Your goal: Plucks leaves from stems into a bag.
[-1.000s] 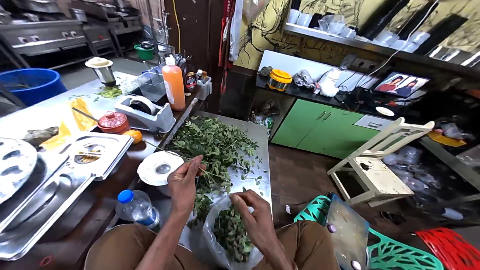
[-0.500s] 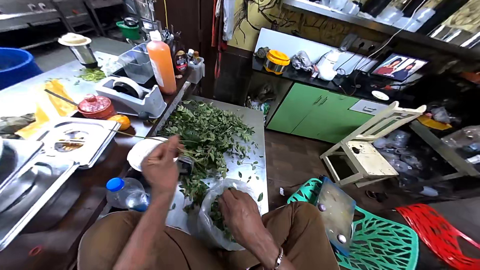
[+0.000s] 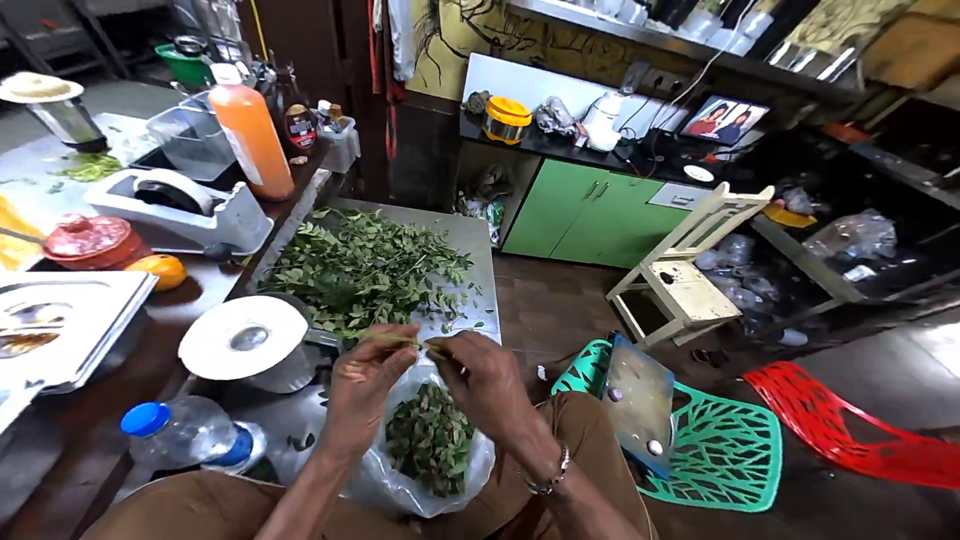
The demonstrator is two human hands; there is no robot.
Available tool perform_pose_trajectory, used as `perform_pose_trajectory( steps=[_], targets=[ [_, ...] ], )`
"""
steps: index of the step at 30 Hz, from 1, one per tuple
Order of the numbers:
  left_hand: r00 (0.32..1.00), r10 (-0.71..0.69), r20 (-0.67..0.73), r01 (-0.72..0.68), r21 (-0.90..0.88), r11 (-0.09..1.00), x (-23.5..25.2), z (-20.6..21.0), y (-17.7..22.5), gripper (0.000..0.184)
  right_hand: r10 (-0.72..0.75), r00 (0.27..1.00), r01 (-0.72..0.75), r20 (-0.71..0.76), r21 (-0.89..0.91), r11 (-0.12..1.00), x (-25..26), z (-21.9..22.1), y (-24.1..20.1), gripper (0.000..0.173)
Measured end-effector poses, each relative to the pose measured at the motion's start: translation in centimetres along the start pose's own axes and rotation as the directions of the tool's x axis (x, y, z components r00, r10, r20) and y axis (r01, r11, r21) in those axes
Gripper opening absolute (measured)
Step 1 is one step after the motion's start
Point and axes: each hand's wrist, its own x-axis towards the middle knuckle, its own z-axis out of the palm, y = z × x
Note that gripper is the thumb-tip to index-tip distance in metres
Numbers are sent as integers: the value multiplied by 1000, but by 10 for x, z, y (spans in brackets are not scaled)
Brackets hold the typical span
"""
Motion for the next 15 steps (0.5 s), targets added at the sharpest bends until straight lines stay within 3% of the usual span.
perform_pose_trajectory(
  steps=[2,5,7,9,11,13,15],
  targets=[
    [997,-48,60,40,128,991,6,-14,9,50,39,996,-45,-77,-73,996,-5,-24,27,17],
    [974,-219,63,165,465,870,16,-43,14,47,171,976,-203,-135,-275,940,-20,-67,90,18],
    [930,-365,54,239,665,708,16,-56,5,45,326,939,-343,-113,-411,845,-43,-87,144,20],
    [859,-511,32,258,835,487,12,-57,-6,54,555,831,-489,-37,-526,696,-68,-96,196,40],
    [784,-621,19,231,919,319,9,-50,-17,66,657,754,-548,-2,-554,627,-84,-95,228,58],
    [714,-700,9,221,946,237,6,-42,-26,69,628,778,-540,17,-494,682,-89,-83,231,45],
    [685,-728,16,223,947,230,6,-39,-31,68,593,796,-537,123,-309,785,-85,-62,207,34]
  ],
)
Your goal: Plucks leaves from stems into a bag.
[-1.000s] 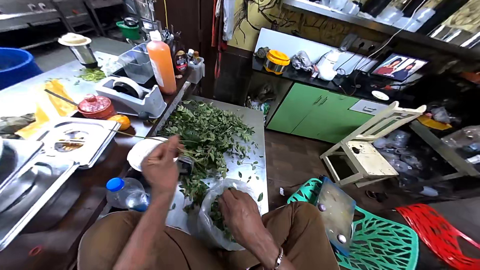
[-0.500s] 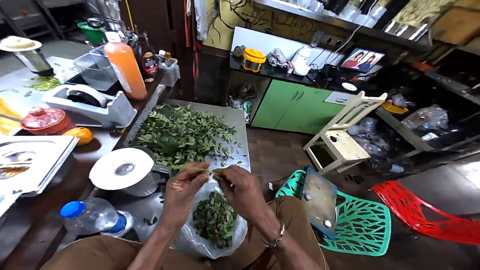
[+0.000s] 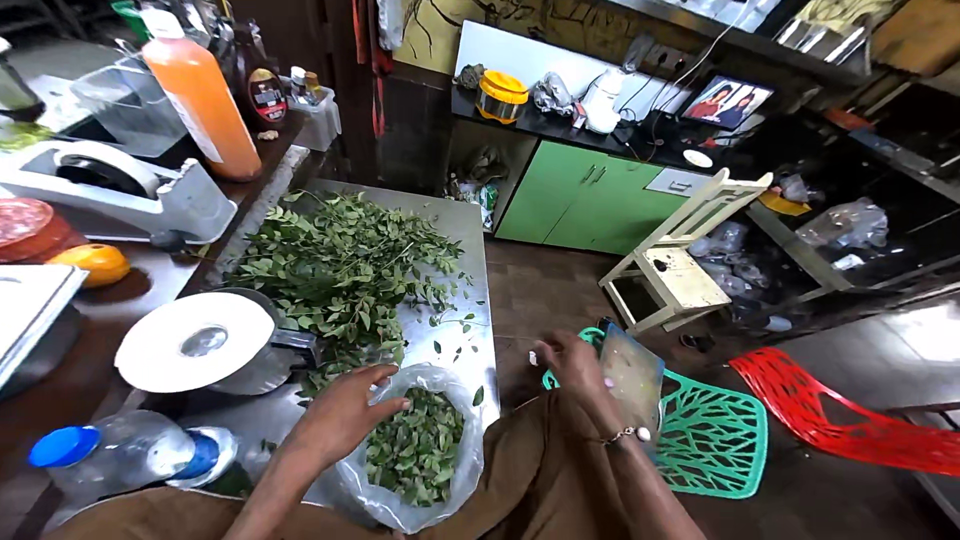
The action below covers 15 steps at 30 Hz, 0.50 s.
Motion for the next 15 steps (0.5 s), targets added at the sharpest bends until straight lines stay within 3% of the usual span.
perform_pose_trajectory(
  steps=[2,4,7,10,13,15],
  targets=[
    [1000,-2,-7,2,0,1000,3,2,0,62,-67,979,20,193,235,972,-16,16,-40,41],
    [1000,-7,-19,7,12,1000,4,5,-1,55,-139,937,19,321,349,937,-38,31,-77,46],
    [999,-24,-26,25,38,999,5,7,-4,36,-194,958,143,212,233,962,-64,53,-106,23],
    [998,-25,-62,29,60,998,3,1,-8,19,-204,979,200,-3,225,954,-76,65,-109,15],
    [993,-17,-117,26,76,997,1,-4,-11,15,-117,983,156,-145,303,940,-68,60,-94,24],
    [990,-1,-144,12,73,997,1,-3,-11,15,-27,999,39,-37,363,931,-62,54,-83,37]
  ],
)
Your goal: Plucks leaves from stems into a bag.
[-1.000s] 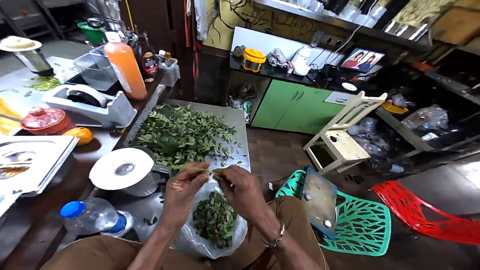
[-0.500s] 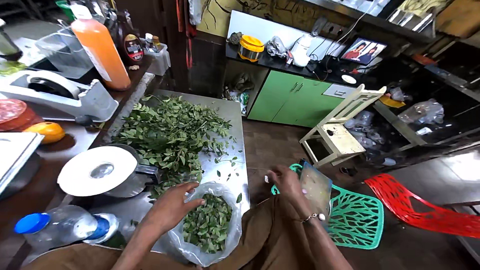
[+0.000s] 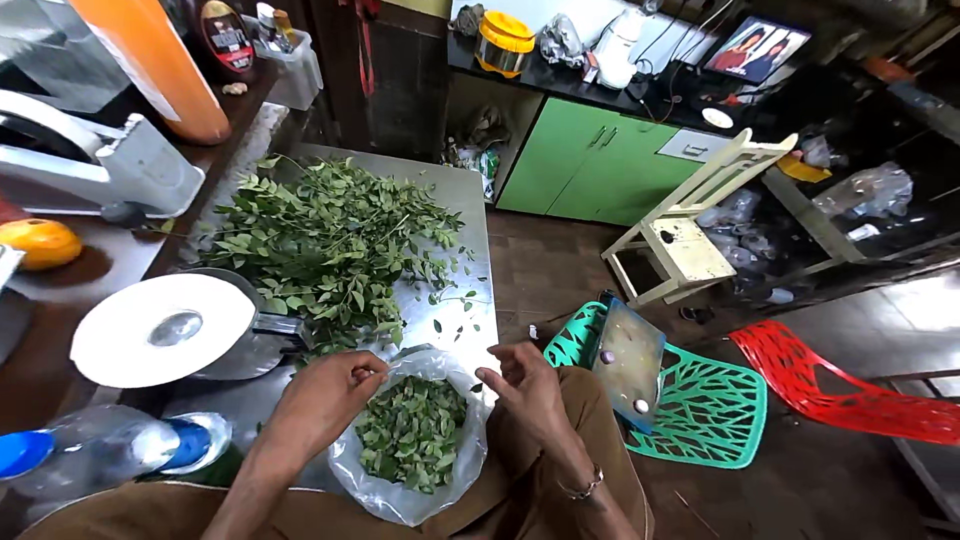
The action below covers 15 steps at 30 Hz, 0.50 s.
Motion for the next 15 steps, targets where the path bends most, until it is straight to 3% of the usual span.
perform_pose_trajectory(
  steps=[1,5,9,11,13,15],
  targets=[
    [1000,15,-14,-15,-8,1000,0,2,1,16,19,999,-20,37,18,1000,1,-2,3,40],
    [996,79,-50,-81,-28,996,3,11,4,26,-60,997,62,56,-20,998,-11,5,-14,22],
    [993,107,-39,-107,0,994,4,16,6,28,150,944,-38,293,-354,934,-12,17,-50,49],
    [994,100,-33,-100,4,995,4,15,8,29,269,902,-93,337,-456,885,-7,30,-64,52],
    [995,92,-45,-92,-3,996,2,14,8,28,318,892,-124,322,-502,856,-4,45,-73,42],
    [991,104,-83,-106,-13,994,0,11,10,28,278,919,-116,280,-482,868,-7,53,-78,32]
  ],
)
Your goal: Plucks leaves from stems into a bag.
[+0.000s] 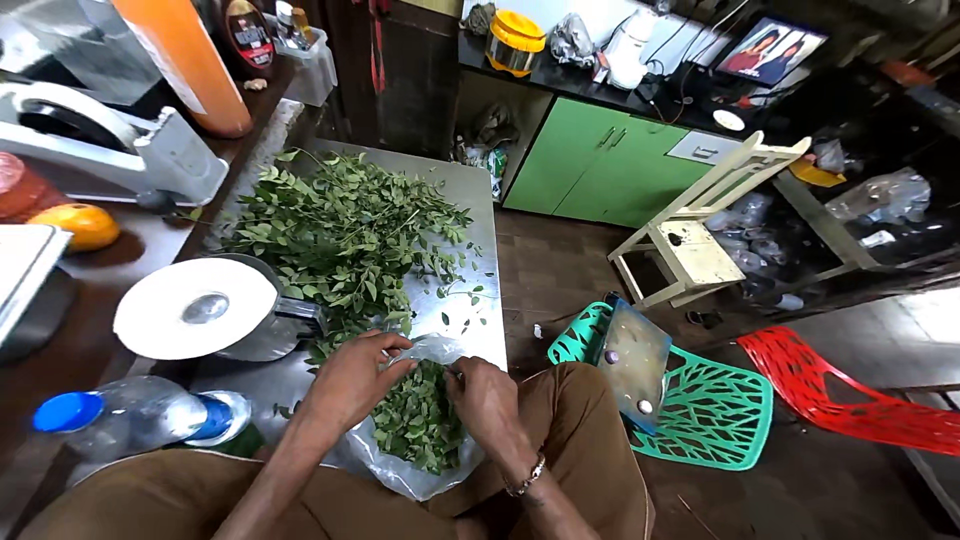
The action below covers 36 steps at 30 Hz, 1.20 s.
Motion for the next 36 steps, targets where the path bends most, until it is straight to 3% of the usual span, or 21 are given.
perform_pose_trajectory(
  steps=[2,5,8,10,14,16,19,26,30,34,36],
  targets=[
    [996,66,-52,-66,-7,998,-2,-3,4,34,-106,989,116,-105,100,988,-6,0,3,27],
    [960,266,-83,-270,-30,962,-4,-6,10,58,-274,930,342,-246,299,891,-21,-14,9,21],
    [909,415,-35,-415,-148,898,-9,-9,20,75,-338,881,455,-330,398,797,-40,-45,-2,14],
    [887,461,-4,-448,-248,859,-14,-11,27,68,-369,842,519,-394,404,753,-50,-65,-12,11],
    [827,561,-33,-513,-453,729,-17,-14,34,17,-432,773,623,-464,427,656,-66,-97,-29,10],
    [798,600,-43,-550,-457,699,-17,-16,32,11,-457,729,674,-509,421,607,-76,-116,-36,9],
    [802,597,-31,-550,-428,717,-17,-19,27,11,-498,644,757,-580,393,522,-90,-146,-42,10],
    [827,561,14,-510,-399,762,-16,-19,21,11,-544,484,853,-686,231,468,-99,-185,-39,11],
    [818,575,-22,-512,-482,710,-16,-22,23,13,-564,483,846,-669,191,498,-101,-193,-42,10],
    [827,544,-142,-475,-692,543,-17,-32,22,42,-580,447,864,-681,163,476,-104,-196,-44,10],
    [856,476,-200,-454,-731,509,-18,-37,19,64,-586,471,848,-659,154,508,-96,-189,-44,9]
  ],
)
